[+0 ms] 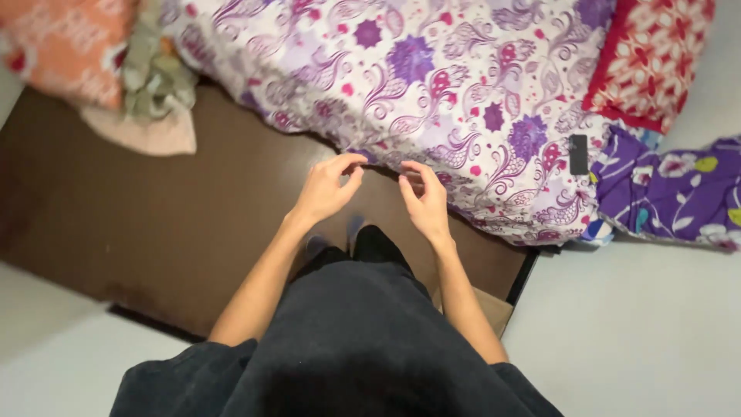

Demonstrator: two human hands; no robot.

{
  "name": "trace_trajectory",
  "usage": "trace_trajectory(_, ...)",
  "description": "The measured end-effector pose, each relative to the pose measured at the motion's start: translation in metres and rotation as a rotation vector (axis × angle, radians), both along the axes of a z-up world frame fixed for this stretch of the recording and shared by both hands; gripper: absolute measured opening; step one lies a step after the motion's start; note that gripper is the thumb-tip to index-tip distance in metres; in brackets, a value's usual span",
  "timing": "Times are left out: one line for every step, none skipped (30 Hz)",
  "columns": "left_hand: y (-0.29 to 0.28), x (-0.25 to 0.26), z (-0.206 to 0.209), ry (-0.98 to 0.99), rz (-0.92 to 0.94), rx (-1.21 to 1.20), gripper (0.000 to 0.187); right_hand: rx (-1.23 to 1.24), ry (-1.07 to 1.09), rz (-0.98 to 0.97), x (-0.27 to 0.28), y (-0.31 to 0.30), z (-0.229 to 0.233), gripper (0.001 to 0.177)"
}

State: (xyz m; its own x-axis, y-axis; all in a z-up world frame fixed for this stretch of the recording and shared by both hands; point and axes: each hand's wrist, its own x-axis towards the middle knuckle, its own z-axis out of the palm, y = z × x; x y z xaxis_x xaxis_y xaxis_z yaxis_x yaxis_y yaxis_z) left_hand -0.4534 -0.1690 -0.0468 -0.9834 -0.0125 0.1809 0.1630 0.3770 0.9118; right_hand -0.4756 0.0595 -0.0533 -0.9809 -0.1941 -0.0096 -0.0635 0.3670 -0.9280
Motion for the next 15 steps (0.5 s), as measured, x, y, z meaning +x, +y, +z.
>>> trace_trajectory(0.002, -0.025, -0.007, -0.003, -0.026, 0.001, 0.022, 0.001, -0.003, -0.026, -0.017, 0.004, -0.008, 0.031)
trace_trajectory(0.005, -0.050, -0.014, -0.046, -0.053, 0.038, 0.022, -0.003, -0.029, -0.061, -0.034, 0.008, -0.016, 0.028)
trace_trajectory(0.009, -0.074, -0.022, -0.089, -0.080, 0.074, 0.022, -0.008, -0.055, -0.096, -0.052, 0.014, -0.025, 0.026)
trace_trajectory(0.015, -0.097, -0.037, -0.106, -0.088, 0.072, 0.022, -0.010, -0.072, -0.106, -0.071, 0.019, -0.035, 0.026)
trace_trajectory(0.022, -0.118, -0.051, -0.144, -0.114, 0.124, 0.022, 0.004, -0.093, -0.119, -0.090, 0.024, -0.044, 0.026)
trace_trajectory(0.026, -0.145, -0.064, -0.171, -0.130, 0.168, 0.023, 0.010, -0.104, -0.124, -0.116, 0.027, -0.054, 0.025)
trace_trajectory(0.029, -0.166, -0.079, -0.178, -0.129, 0.158, 0.023, 0.000, -0.111, -0.124, -0.140, 0.029, -0.072, 0.025)
trace_trajectory(0.033, -0.190, -0.093, -0.180, -0.135, 0.181, 0.023, -0.019, -0.110, -0.118, -0.168, 0.032, -0.090, 0.026)
trace_trajectory(0.037, -0.216, -0.107, -0.181, -0.141, 0.204, 0.023, -0.038, -0.109, -0.111, -0.197, 0.034, -0.107, 0.027)
trace_trajectory(0.039, -0.247, -0.107, -0.183, -0.141, 0.197, 0.023, -0.044, -0.110, -0.112, -0.232, 0.035, -0.118, 0.027)
trace_trajectory(0.041, -0.279, -0.108, -0.215, -0.135, 0.189, 0.023, -0.053, -0.081, -0.093, -0.268, 0.036, -0.130, 0.027)
trace_trajectory(0.044, -0.300, -0.111, -0.266, -0.133, 0.184, 0.023, -0.059, -0.070, -0.081, -0.290, 0.038, -0.143, 0.027)
trace_trajectory(0.045, -0.320, -0.116, -0.286, -0.138, 0.180, 0.023, -0.062, -0.089, -0.088, -0.310, 0.037, -0.154, 0.027)
trace_trajectory(0.045, -0.346, -0.121, -0.308, -0.143, 0.190, 0.023, -0.078, -0.102, -0.087, -0.335, 0.035, -0.165, 0.027)
trace_trajectory(0.043, -0.371, -0.126, -0.329, -0.148, 0.201, 0.024, -0.094, -0.115, -0.086, -0.360, 0.032, -0.175, 0.028)
